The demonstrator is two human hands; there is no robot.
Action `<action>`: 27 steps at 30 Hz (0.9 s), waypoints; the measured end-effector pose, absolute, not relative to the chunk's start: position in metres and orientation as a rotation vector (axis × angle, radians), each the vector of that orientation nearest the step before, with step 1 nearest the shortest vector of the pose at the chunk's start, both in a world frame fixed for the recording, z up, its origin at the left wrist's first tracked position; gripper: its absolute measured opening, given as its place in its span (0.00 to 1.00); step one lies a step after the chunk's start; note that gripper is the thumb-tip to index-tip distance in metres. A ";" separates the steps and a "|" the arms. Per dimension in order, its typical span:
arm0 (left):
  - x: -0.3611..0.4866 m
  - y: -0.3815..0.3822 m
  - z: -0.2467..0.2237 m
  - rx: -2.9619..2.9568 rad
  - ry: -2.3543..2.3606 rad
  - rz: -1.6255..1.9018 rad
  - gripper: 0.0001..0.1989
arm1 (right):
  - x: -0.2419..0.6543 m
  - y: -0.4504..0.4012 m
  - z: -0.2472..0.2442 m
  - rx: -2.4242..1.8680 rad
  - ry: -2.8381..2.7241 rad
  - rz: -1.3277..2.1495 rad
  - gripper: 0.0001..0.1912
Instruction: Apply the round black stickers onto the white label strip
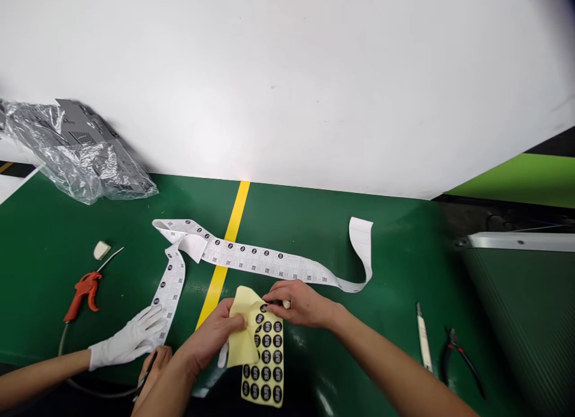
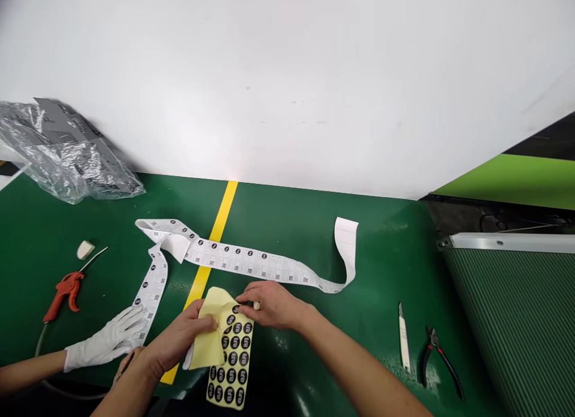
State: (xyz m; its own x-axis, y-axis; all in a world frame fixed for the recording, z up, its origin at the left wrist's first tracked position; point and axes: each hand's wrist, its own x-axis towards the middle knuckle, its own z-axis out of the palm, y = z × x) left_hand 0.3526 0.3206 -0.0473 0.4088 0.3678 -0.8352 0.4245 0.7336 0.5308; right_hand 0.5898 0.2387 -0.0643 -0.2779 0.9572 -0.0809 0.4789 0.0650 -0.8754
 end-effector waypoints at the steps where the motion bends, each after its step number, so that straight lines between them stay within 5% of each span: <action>1: 0.352 0.322 -0.046 0.808 1.184 -0.059 0.27 | 0.591 0.240 -0.064 -1.425 -1.800 1.176 0.17; 12: 0.350 0.322 -0.054 0.771 1.143 -0.135 0.34 | 0.594 0.233 -0.089 -1.532 -1.230 1.430 0.12; 17: 0.379 0.337 -0.072 1.133 0.886 -0.284 0.50 | 0.637 0.249 -0.141 -1.995 -0.900 1.069 0.25; 23: 0.440 0.359 -0.137 1.589 0.851 -0.473 0.57 | 0.642 0.264 -0.195 -2.255 -1.184 0.796 0.17; 27: 0.442 0.364 -0.156 1.560 0.866 -0.494 0.57 | 0.624 0.256 -0.222 -2.408 -1.374 0.660 0.21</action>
State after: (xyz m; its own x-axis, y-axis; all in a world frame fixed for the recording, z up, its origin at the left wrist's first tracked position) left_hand 0.4418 0.3636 -0.1560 0.6299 0.2465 -0.7365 0.7595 0.0029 0.6505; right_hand 0.6241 0.2565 -0.2217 0.4399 0.8642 -0.2443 0.7307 -0.5026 -0.4620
